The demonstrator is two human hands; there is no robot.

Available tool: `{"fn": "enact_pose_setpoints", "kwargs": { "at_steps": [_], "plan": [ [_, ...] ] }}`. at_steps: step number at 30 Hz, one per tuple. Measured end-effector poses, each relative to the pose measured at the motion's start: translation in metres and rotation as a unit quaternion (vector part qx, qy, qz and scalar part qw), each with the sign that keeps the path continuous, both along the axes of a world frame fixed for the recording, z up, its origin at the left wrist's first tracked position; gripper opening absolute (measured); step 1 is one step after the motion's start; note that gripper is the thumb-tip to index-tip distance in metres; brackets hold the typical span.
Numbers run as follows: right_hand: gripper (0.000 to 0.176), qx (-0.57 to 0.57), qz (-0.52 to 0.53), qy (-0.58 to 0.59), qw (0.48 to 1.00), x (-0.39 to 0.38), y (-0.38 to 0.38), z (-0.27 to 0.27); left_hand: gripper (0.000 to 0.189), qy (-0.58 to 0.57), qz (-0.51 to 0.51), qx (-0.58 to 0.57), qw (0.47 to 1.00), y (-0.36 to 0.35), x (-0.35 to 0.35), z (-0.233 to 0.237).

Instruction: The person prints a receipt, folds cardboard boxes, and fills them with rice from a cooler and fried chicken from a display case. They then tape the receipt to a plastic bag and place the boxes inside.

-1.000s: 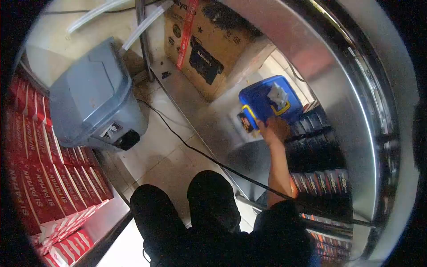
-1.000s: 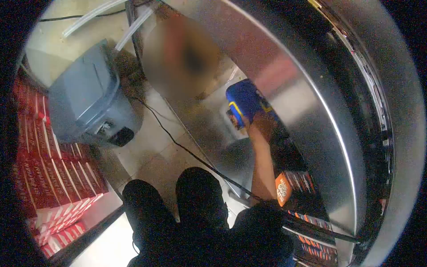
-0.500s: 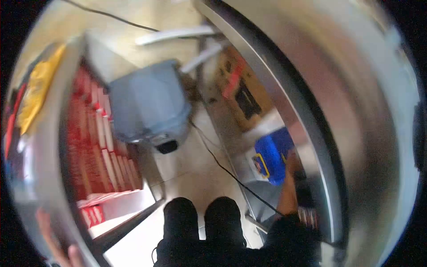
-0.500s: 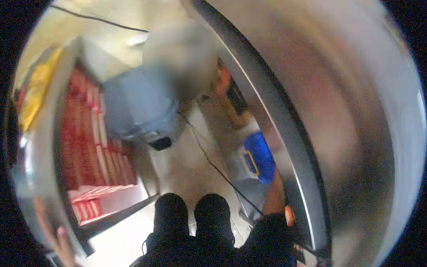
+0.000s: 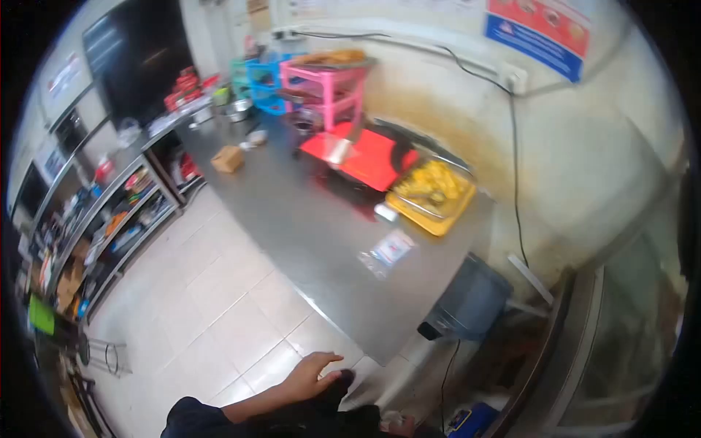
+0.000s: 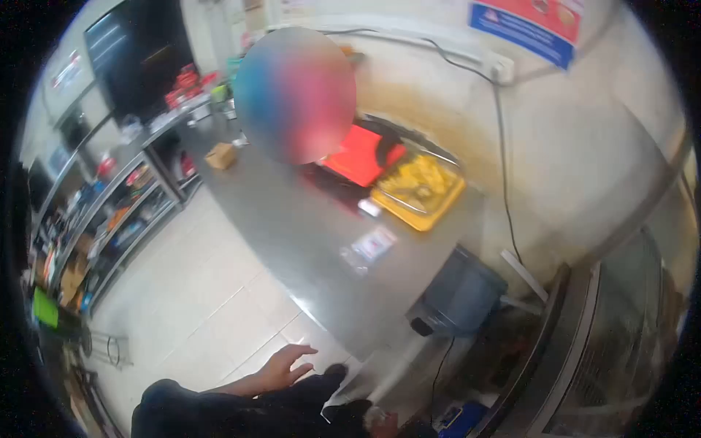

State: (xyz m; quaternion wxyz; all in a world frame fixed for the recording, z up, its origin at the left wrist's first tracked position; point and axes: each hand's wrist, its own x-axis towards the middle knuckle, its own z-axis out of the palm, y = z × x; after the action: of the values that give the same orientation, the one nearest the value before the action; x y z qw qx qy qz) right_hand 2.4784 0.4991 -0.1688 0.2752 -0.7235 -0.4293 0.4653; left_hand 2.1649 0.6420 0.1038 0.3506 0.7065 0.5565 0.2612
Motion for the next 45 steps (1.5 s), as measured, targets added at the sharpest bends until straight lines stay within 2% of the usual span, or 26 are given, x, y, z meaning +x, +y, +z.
{"fn": "enact_pose_setpoints", "kwargs": {
  "at_steps": [1, 4, 5, 7, 8, 9, 11, 14, 17, 19, 22, 25, 28, 29, 31, 32, 33, 34, 35, 37, 38, 39, 41, 42, 43, 45],
  "plan": [
    [0.039, 0.005, 0.048, 0.040, 0.998, -0.014, 0.014, 0.029, 0.036, -0.039, 0.020, -0.102, 0.994, -0.012, -0.016, 0.012],
    [0.038, 0.052, 0.149, 0.142, 0.977, -0.073, 0.056, 0.110, 0.036, -0.170, 0.109, -0.186, 0.962, -0.022, -0.061, 0.033],
    [0.029, 0.065, 0.183, 0.103, 0.976, -0.103, 0.078, 0.151, 0.043, -0.180, 0.102, -0.215, 0.954, -0.026, -0.077, 0.041],
    [0.027, 0.019, 0.128, 0.307, 0.943, -0.188, 0.125, 0.287, 0.057, -0.305, 0.087, -0.239, 0.918, -0.022, -0.105, 0.064],
    [0.027, 0.049, 0.110, 0.356, 0.927, -0.232, 0.142, 0.332, 0.057, -0.398, 0.093, -0.245, 0.879, -0.021, -0.119, 0.085],
    [0.030, 0.076, 0.138, 0.391, 0.907, -0.265, 0.157, 0.343, 0.053, -0.433, 0.063, -0.213, 0.873, -0.015, -0.144, 0.082],
    [0.034, 0.150, 0.170, 0.473, 0.851, -0.336, 0.182, 0.371, 0.038, -0.451, 0.105, -0.091, 0.882, -0.005, -0.190, 0.136],
    [0.039, 0.224, 0.262, 0.469, 0.813, -0.427, 0.204, 0.399, 0.026, -0.407, 0.167, 0.003, 0.898, -0.013, -0.285, 0.187],
    [0.045, 0.143, 0.304, 0.554, 0.762, -0.508, 0.205, 0.455, 0.021, -0.389, 0.226, 0.072, 0.890, -0.026, -0.357, 0.208],
    [0.050, 0.135, 0.356, 0.559, 0.737, -0.532, 0.218, 0.458, 0.022, -0.355, 0.250, 0.110, 0.894, -0.020, -0.373, 0.205],
    [0.050, 0.187, 0.454, 0.455, 0.743, -0.593, 0.236, 0.451, 0.024, -0.326, 0.293, 0.146, 0.887, -0.014, -0.424, 0.200],
    [0.049, 0.130, 0.490, 0.439, 0.742, -0.631, 0.272, 0.452, 0.024, -0.343, 0.307, 0.171, 0.871, 0.008, -0.456, 0.203],
    [0.044, 0.110, 0.482, 0.495, 0.715, -0.665, 0.308, 0.448, 0.025, -0.351, 0.297, 0.176, 0.870, 0.039, -0.490, 0.201],
    [0.041, 0.115, 0.447, 0.507, 0.728, -0.678, 0.319, 0.450, 0.025, -0.348, 0.302, 0.182, 0.869, 0.054, -0.503, 0.200],
    [0.039, 0.116, 0.418, 0.518, 0.737, -0.703, 0.350, 0.448, 0.043, -0.368, 0.304, 0.236, 0.846, 0.087, -0.526, 0.194],
    [0.037, 0.301, 0.406, 0.429, 0.749, -0.718, 0.370, 0.448, 0.043, -0.365, 0.310, 0.242, 0.844, 0.103, -0.540, 0.194],
    [0.036, 0.475, 0.375, 0.326, 0.726, -0.732, 0.390, 0.454, 0.054, -0.416, 0.283, 0.236, 0.831, 0.118, -0.551, 0.196],
    [0.039, 0.622, 0.373, 0.271, 0.633, -0.748, 0.415, 0.466, 0.065, -0.464, 0.253, 0.228, 0.817, 0.133, -0.563, 0.200],
    [0.039, 0.625, 0.375, 0.277, 0.627, -0.760, 0.430, 0.477, 0.065, -0.459, 0.256, 0.236, 0.817, 0.146, -0.568, 0.206],
    [0.035, 0.772, 0.388, 0.115, 0.491, -0.777, 0.456, 0.493, 0.076, -0.616, 0.128, 0.181, 0.756, 0.171, -0.565, 0.223],
    [0.030, 0.779, 0.408, 0.111, 0.463, -0.787, 0.466, 0.496, 0.072, -0.634, 0.125, 0.218, 0.732, 0.184, -0.572, 0.229],
    [0.030, 0.777, 0.417, 0.117, 0.457, -0.800, 0.474, 0.496, 0.072, -0.634, 0.133, 0.227, 0.727, 0.196, -0.583, 0.233],
    [0.027, 0.786, 0.390, 0.167, 0.450, -0.825, 0.483, 0.496, 0.062, -0.614, 0.237, 0.242, 0.712, 0.216, -0.603, 0.239],
    [0.027, 0.804, 0.413, 0.126, 0.409, -0.833, 0.497, 0.495, 0.062, -0.615, 0.241, 0.249, 0.708, 0.224, -0.612, 0.238],
    [0.027, 0.806, 0.416, 0.129, 0.402, -0.841, 0.507, 0.493, 0.055, -0.631, 0.256, 0.235, 0.694, 0.232, -0.624, 0.236],
    [0.023, 0.787, 0.432, 0.117, 0.425, -0.853, 0.521, 0.486, 0.049, -0.646, 0.266, 0.223, 0.679, 0.250, -0.646, 0.233]
  ]
}}
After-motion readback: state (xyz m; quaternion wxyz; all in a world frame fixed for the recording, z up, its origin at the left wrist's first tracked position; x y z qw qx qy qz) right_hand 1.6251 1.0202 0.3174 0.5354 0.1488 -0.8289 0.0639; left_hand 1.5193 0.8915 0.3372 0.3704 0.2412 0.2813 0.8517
